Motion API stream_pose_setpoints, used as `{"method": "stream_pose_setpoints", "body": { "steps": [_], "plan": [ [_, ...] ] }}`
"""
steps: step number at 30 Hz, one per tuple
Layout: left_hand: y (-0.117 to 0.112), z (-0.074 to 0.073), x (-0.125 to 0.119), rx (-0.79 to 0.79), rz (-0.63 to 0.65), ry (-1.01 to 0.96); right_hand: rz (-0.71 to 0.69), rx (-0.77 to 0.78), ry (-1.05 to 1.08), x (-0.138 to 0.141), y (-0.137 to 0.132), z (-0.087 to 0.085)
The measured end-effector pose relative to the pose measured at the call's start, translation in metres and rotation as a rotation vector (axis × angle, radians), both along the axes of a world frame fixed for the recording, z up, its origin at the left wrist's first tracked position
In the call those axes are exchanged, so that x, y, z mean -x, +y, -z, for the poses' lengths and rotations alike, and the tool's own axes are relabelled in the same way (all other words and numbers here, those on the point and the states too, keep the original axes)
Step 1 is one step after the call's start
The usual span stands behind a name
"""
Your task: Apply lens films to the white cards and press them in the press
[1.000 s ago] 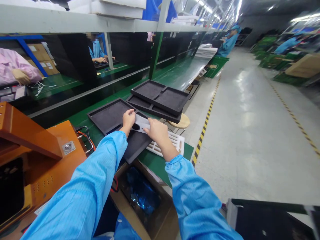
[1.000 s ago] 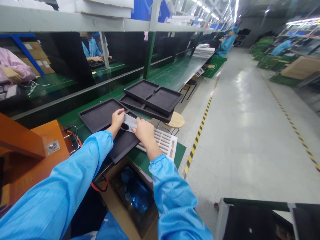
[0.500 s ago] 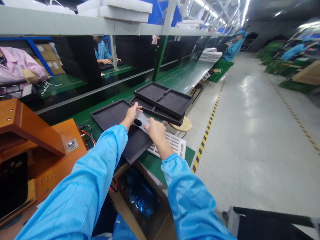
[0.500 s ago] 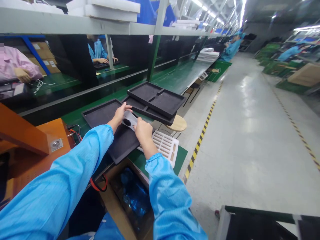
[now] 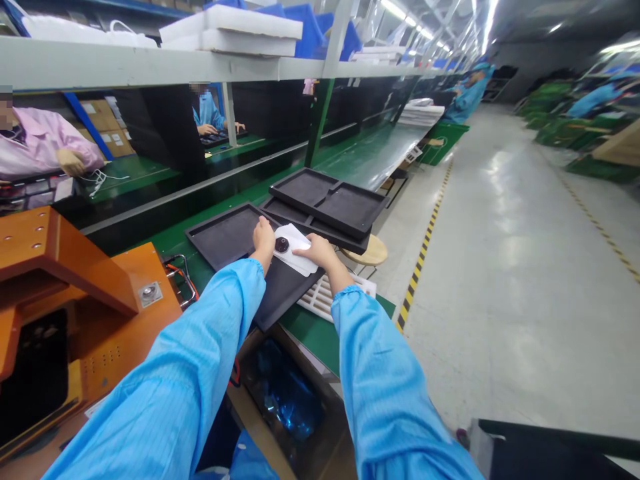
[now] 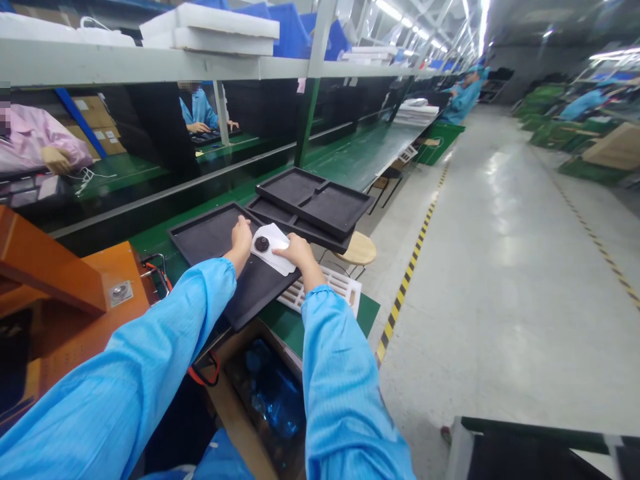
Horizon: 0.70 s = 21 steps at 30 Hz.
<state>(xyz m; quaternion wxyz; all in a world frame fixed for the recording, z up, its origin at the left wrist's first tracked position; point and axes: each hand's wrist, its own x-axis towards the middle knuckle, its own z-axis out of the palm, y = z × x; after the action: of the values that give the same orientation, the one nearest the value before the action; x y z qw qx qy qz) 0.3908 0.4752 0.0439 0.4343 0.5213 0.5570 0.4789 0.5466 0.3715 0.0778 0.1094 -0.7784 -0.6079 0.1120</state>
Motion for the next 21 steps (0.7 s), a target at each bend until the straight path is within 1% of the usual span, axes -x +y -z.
{"method": "stream_pose_setpoints", "body": {
  "steps": [3,6,8,9,12,14,16,18,21],
  "plan": [
    [-0.029,0.020,0.002,0.057,-0.082,0.088,0.003,0.001,0.039,0.000,-0.001,0.008],
    [-0.059,0.040,-0.001,0.109,-0.096,0.138,0.002,-0.001,0.026,0.009,-0.009,0.013],
    [-0.071,0.048,-0.005,0.134,-0.082,0.144,0.006,-0.018,-0.020,0.018,-0.017,0.016],
    [-0.074,0.050,-0.007,0.140,-0.070,0.140,0.012,-0.031,-0.054,0.022,-0.021,0.017],
    [-0.070,0.047,-0.008,0.134,-0.044,0.121,0.046,-0.050,-0.156,0.033,-0.031,0.021],
    [-0.063,0.042,-0.005,0.121,-0.044,0.113,0.074,-0.066,-0.199,0.037,-0.036,0.023],
    [-0.056,0.038,0.001,0.102,-0.043,0.107,0.110,-0.115,-0.233,0.041,-0.039,0.025],
    [-0.050,0.036,0.007,0.079,-0.028,0.096,0.142,-0.154,-0.229,0.046,-0.043,0.027],
    [-0.043,0.034,0.014,0.027,0.016,0.066,0.161,-0.148,-0.175,0.058,-0.049,0.032]
  ]
}}
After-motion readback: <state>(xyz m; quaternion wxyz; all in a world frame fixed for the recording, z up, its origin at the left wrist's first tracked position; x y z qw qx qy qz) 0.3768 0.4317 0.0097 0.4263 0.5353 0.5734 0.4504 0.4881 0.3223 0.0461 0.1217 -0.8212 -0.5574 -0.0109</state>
